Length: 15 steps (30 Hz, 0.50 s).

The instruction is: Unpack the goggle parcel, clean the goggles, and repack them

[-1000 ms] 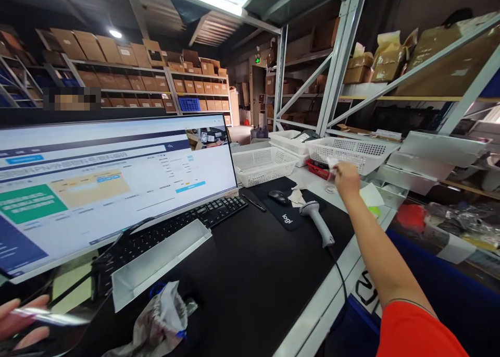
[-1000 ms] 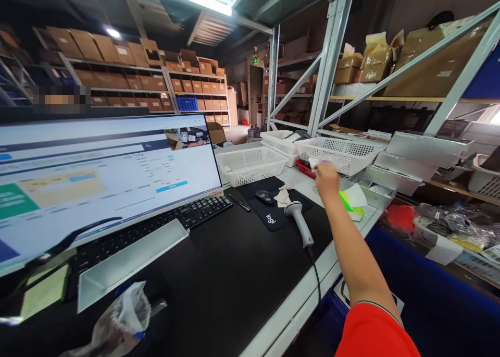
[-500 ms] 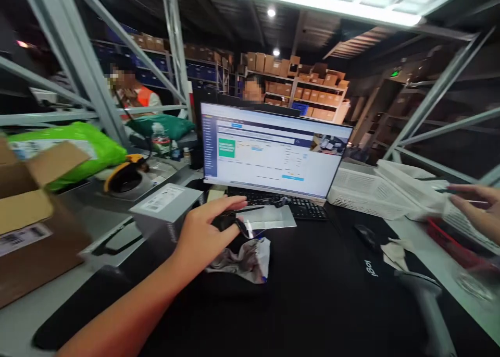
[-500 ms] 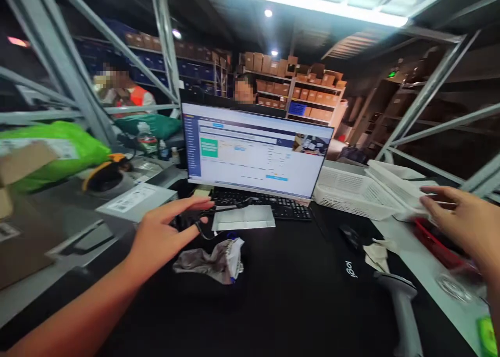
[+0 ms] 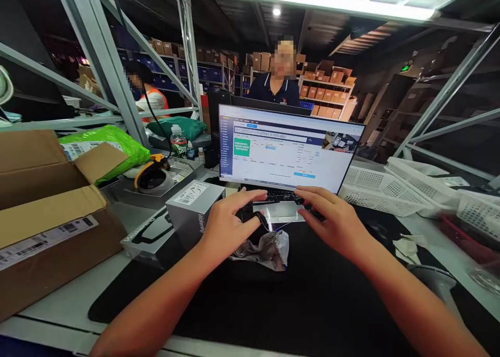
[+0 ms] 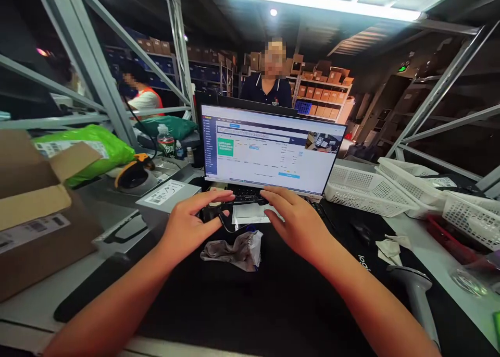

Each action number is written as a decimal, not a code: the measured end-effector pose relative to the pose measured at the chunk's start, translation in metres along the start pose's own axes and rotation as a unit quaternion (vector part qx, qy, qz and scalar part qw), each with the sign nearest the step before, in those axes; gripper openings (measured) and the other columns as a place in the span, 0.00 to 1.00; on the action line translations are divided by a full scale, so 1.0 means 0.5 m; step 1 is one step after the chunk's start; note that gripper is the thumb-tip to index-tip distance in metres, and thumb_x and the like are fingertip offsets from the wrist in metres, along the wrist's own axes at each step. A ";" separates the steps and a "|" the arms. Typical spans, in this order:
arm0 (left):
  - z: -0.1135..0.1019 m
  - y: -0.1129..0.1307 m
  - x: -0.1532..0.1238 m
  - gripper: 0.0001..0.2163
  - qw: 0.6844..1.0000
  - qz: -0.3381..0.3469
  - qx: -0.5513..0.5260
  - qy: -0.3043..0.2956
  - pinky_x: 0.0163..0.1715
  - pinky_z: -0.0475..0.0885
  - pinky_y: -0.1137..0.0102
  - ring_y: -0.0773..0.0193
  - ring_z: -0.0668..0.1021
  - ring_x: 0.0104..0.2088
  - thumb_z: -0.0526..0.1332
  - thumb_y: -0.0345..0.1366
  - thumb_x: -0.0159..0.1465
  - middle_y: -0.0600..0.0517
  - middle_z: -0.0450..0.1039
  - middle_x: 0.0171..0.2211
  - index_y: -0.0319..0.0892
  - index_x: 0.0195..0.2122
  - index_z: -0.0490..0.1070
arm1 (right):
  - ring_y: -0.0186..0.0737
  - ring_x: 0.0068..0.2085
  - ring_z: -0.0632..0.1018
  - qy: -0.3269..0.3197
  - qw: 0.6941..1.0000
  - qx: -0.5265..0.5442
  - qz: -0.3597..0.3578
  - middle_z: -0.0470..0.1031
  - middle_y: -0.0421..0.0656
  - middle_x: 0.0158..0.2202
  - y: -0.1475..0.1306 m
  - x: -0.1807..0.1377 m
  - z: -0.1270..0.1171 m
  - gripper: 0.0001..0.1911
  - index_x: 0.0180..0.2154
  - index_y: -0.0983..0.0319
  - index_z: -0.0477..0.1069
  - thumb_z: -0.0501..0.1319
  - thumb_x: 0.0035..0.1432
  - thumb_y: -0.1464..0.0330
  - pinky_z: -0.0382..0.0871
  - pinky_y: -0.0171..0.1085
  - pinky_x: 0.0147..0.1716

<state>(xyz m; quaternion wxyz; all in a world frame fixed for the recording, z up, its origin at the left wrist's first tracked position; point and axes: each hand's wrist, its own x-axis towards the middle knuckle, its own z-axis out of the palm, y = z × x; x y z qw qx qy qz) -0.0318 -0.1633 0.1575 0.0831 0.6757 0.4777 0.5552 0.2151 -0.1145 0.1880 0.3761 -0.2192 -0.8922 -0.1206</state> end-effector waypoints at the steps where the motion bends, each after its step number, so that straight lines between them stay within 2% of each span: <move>1: -0.001 0.000 -0.001 0.16 1.000 0.004 0.001 0.002 0.66 0.68 0.55 0.55 0.82 0.50 0.64 0.34 0.60 0.53 0.83 0.46 0.47 0.49 0.80 | 0.45 0.52 0.80 0.014 1.000 0.007 0.001 0.79 0.49 0.51 0.000 0.002 0.008 0.17 0.57 0.59 0.71 0.60 0.67 0.72 0.79 0.45 0.50; 4: -0.003 -0.001 -0.004 0.16 1.000 0.015 0.001 0.000 0.68 0.65 0.55 0.56 0.82 0.52 0.64 0.34 0.60 0.54 0.82 0.47 0.49 0.49 0.80 | 0.42 0.46 0.82 0.043 0.999 0.014 0.008 0.81 0.47 0.44 -0.002 0.002 0.025 0.11 0.50 0.60 0.74 0.60 0.67 0.72 0.79 0.39 0.45; 9: -0.005 0.004 -0.006 0.18 1.000 0.002 -0.002 -0.015 0.68 0.65 0.56 0.56 0.81 0.53 0.64 0.33 0.59 0.55 0.82 0.47 0.49 0.51 0.80 | 0.40 0.42 0.82 0.058 0.998 0.005 0.026 0.81 0.45 0.41 -0.016 -0.003 0.025 0.08 0.46 0.59 0.74 0.60 0.68 0.73 0.77 0.37 0.40; 12: -0.007 0.009 -0.006 0.20 0.999 -0.018 -0.005 -0.034 0.66 0.67 0.54 0.54 0.81 0.54 0.64 0.32 0.58 0.55 0.82 0.46 0.49 0.52 0.79 | 0.40 0.42 0.82 0.070 0.997 0.013 0.042 0.81 0.44 0.40 -0.026 -0.009 0.019 0.07 0.45 0.59 0.75 0.60 0.68 0.73 0.77 0.37 0.41; 15: -0.008 0.015 -0.006 0.20 0.999 -0.019 -0.021 -0.045 0.63 0.72 0.56 0.55 0.82 0.50 0.64 0.31 0.58 0.54 0.82 0.46 0.48 0.52 0.79 | 0.40 0.42 0.82 0.080 0.995 0.018 0.060 0.82 0.44 0.40 -0.034 -0.018 0.017 0.08 0.45 0.58 0.76 0.59 0.68 0.73 0.77 0.38 0.42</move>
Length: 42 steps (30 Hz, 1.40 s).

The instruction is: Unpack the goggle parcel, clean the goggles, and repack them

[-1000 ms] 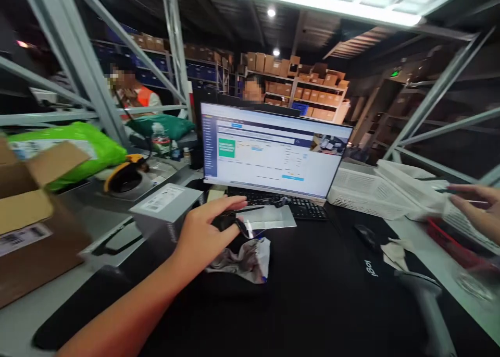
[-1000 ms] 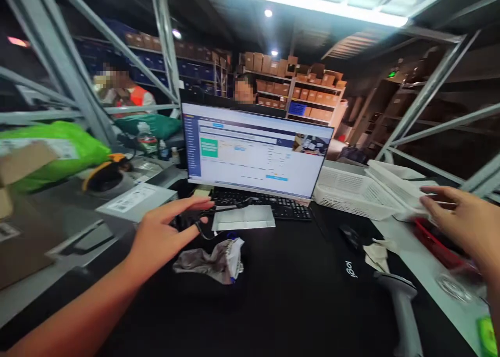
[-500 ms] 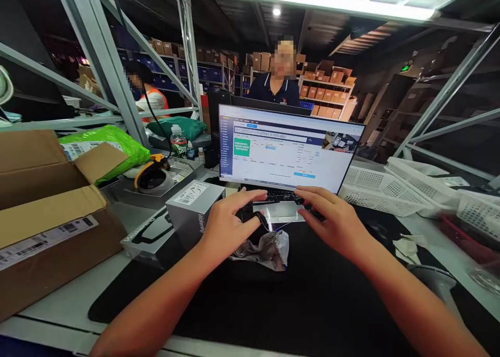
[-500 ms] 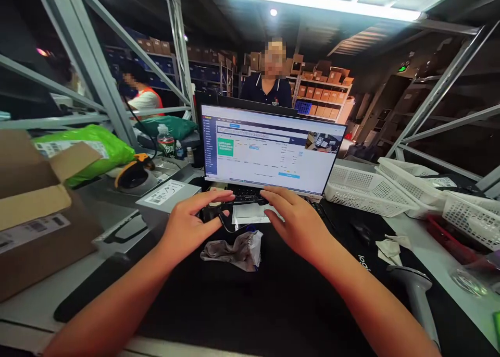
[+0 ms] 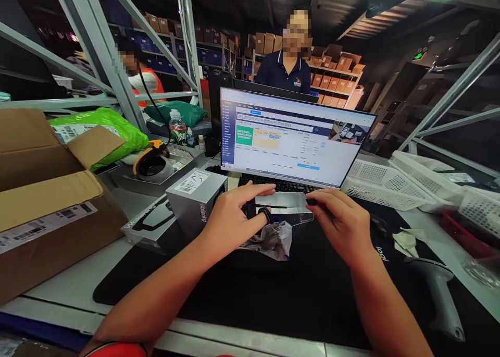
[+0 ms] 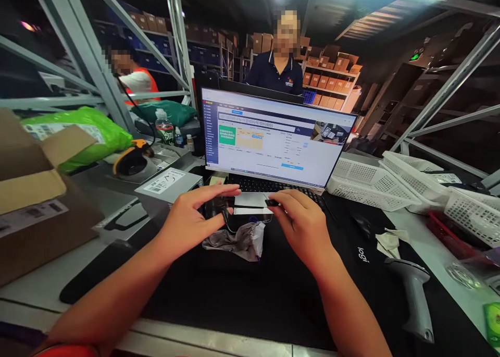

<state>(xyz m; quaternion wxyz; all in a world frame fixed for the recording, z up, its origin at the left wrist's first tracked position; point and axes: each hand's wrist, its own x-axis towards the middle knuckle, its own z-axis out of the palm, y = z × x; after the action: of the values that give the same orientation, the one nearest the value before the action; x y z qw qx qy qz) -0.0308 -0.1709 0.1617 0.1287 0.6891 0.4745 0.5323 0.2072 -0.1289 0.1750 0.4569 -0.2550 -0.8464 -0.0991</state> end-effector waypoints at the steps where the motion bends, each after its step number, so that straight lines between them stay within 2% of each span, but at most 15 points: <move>1: 0.000 0.002 0.000 0.20 1.000 0.002 -0.006 -0.003 0.62 0.73 0.57 0.55 0.83 0.49 0.64 0.31 0.58 0.53 0.83 0.46 0.48 0.52 0.79 | 0.40 0.42 0.82 0.003 1.000 0.001 0.005 0.82 0.44 0.40 -0.002 -0.003 0.000 0.09 0.45 0.58 0.76 0.59 0.68 0.73 0.77 0.38 0.42; 6: 0.003 0.006 -0.001 0.20 1.000 -0.005 -0.020 -0.013 0.59 0.76 0.59 0.55 0.83 0.48 0.64 0.30 0.57 0.52 0.83 0.46 0.47 0.52 0.79 | 0.40 0.40 0.82 0.022 1.000 -0.003 0.018 0.82 0.44 0.39 -0.005 -0.014 0.001 0.08 0.45 0.58 0.77 0.60 0.68 0.72 0.78 0.39 0.41; 14: 0.007 0.001 -0.001 0.19 1.000 -0.013 -0.022 -0.011 0.64 0.71 0.57 0.55 0.83 0.48 0.66 0.31 0.57 0.53 0.83 0.46 0.47 0.51 0.79 | 0.40 0.42 0.82 0.026 0.999 -0.006 0.018 0.81 0.44 0.40 -0.005 -0.024 0.000 0.08 0.46 0.58 0.75 0.62 0.67 0.73 0.78 0.38 0.43; 21: 0.009 0.004 -0.004 0.17 0.999 -0.022 0.018 0.025 0.53 0.77 0.64 0.56 0.82 0.48 0.67 0.35 0.58 0.51 0.82 0.47 0.45 0.49 0.80 | 0.39 0.43 0.81 0.024 0.999 -0.006 0.023 0.81 0.44 0.41 -0.004 -0.030 -0.005 0.09 0.46 0.58 0.75 0.62 0.66 0.74 0.77 0.38 0.44; 29: 0.014 0.010 -0.015 0.18 0.993 0.012 0.057 0.107 0.54 0.76 0.67 0.59 0.82 0.48 0.67 0.29 0.56 0.53 0.82 0.47 0.45 0.49 0.79 | 0.38 0.43 0.81 0.025 1.000 0.003 0.017 0.81 0.43 0.41 -0.006 -0.030 0.000 0.10 0.46 0.59 0.75 0.61 0.66 0.76 0.77 0.37 0.44; 35: 0.019 0.000 -0.016 0.18 0.985 0.084 0.084 0.124 0.53 0.76 0.70 0.62 0.82 0.48 0.66 0.27 0.57 0.53 0.82 0.47 0.44 0.49 0.79 | 0.36 0.44 0.81 0.035 0.999 -0.008 0.017 0.80 0.43 0.41 -0.010 -0.030 -0.006 0.10 0.46 0.60 0.75 0.62 0.64 0.77 0.76 0.35 0.46; 42: 0.014 0.007 -0.021 0.15 0.983 0.113 0.073 0.125 0.51 0.77 0.69 0.61 0.83 0.46 0.66 0.28 0.58 0.53 0.83 0.45 0.44 0.47 0.80 | 0.36 0.41 0.81 0.040 0.999 -0.008 0.035 0.81 0.43 0.43 -0.029 -0.031 -0.009 0.11 0.47 0.59 0.75 0.63 0.64 0.76 0.77 0.35 0.43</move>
<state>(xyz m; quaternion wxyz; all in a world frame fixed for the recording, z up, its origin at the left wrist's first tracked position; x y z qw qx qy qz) -0.0228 -0.1785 0.1548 -0.0437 0.6738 0.4438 0.5892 0.2100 -0.1482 0.1657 0.4916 -0.2838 -0.8172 -0.0996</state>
